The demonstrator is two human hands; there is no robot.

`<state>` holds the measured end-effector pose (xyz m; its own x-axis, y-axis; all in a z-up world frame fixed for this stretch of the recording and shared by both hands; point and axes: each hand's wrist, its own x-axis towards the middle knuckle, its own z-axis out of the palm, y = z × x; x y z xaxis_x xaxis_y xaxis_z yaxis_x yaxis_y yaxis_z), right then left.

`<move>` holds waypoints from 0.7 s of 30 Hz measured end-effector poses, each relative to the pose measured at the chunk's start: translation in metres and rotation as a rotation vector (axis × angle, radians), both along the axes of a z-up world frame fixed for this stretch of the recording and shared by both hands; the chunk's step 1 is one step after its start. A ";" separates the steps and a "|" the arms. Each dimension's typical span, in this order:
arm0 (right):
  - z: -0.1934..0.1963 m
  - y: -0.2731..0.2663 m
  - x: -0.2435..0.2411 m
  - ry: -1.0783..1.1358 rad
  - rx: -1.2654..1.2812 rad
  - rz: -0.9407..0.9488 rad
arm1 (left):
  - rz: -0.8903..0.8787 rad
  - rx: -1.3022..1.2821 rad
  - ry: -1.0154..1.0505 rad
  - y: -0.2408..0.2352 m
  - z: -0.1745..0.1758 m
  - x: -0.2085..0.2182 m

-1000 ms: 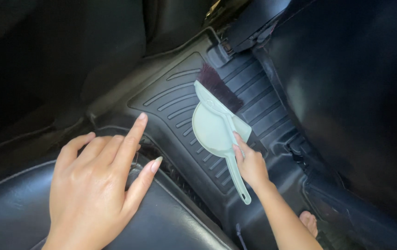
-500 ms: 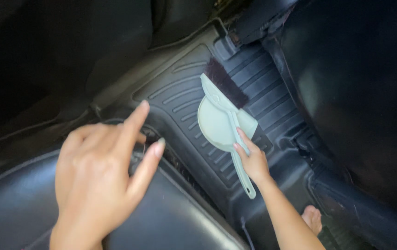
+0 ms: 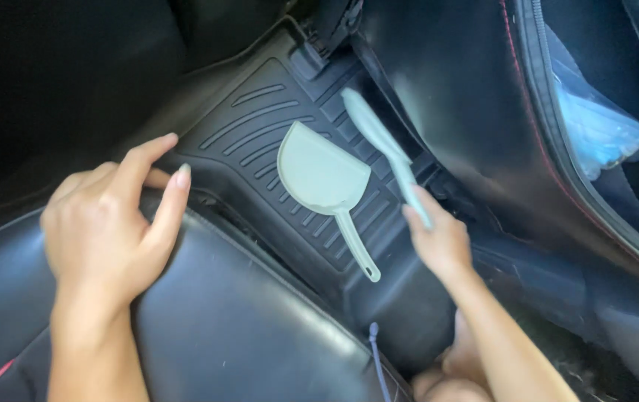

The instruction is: The person sits in the back seat of a car and uses a small brush and dustpan to sweep debris from the floor mat and seat crevices. They repeatedly sweep dirt into the dustpan and occasionally shake the dustpan to dislodge collected debris.

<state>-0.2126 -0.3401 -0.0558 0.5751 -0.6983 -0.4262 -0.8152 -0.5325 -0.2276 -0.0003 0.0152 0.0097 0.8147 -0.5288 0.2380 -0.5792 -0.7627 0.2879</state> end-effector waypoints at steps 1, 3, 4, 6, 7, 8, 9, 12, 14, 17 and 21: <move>0.003 -0.007 -0.012 0.086 0.011 -0.041 | -0.002 -0.056 0.014 0.000 0.001 -0.001; -0.001 -0.018 -0.046 0.168 0.017 -0.103 | -0.025 -0.118 0.026 -0.003 0.000 0.001; -0.006 -0.023 -0.068 0.147 -0.004 -0.095 | -0.014 -0.122 0.006 -0.002 -0.003 0.001; 0.001 -0.018 -0.095 0.122 -0.027 -0.092 | -0.008 -0.128 -0.019 -0.003 -0.006 -0.001; 0.013 -0.008 -0.101 0.166 -0.047 -0.179 | 0.019 -0.143 -0.023 -0.005 -0.008 -0.001; 0.024 0.004 -0.107 0.211 -0.062 -0.267 | 0.045 -0.153 -0.028 -0.004 -0.009 -0.002; 0.016 0.000 -0.116 0.206 -0.057 -0.271 | 0.040 -0.150 -0.033 -0.006 -0.011 0.001; -0.001 0.001 -0.142 0.244 -0.119 -0.129 | 0.017 -0.163 -0.095 0.000 -0.017 -0.003; -0.005 -0.003 -0.139 0.344 0.121 0.063 | 0.036 -0.118 -0.162 0.000 -0.023 -0.002; 0.022 0.008 -0.138 0.134 0.252 -0.106 | 0.035 -0.104 -0.233 0.006 -0.034 0.000; 0.079 0.016 -0.140 0.209 0.145 -0.205 | 0.042 -0.079 -0.242 0.004 -0.033 0.005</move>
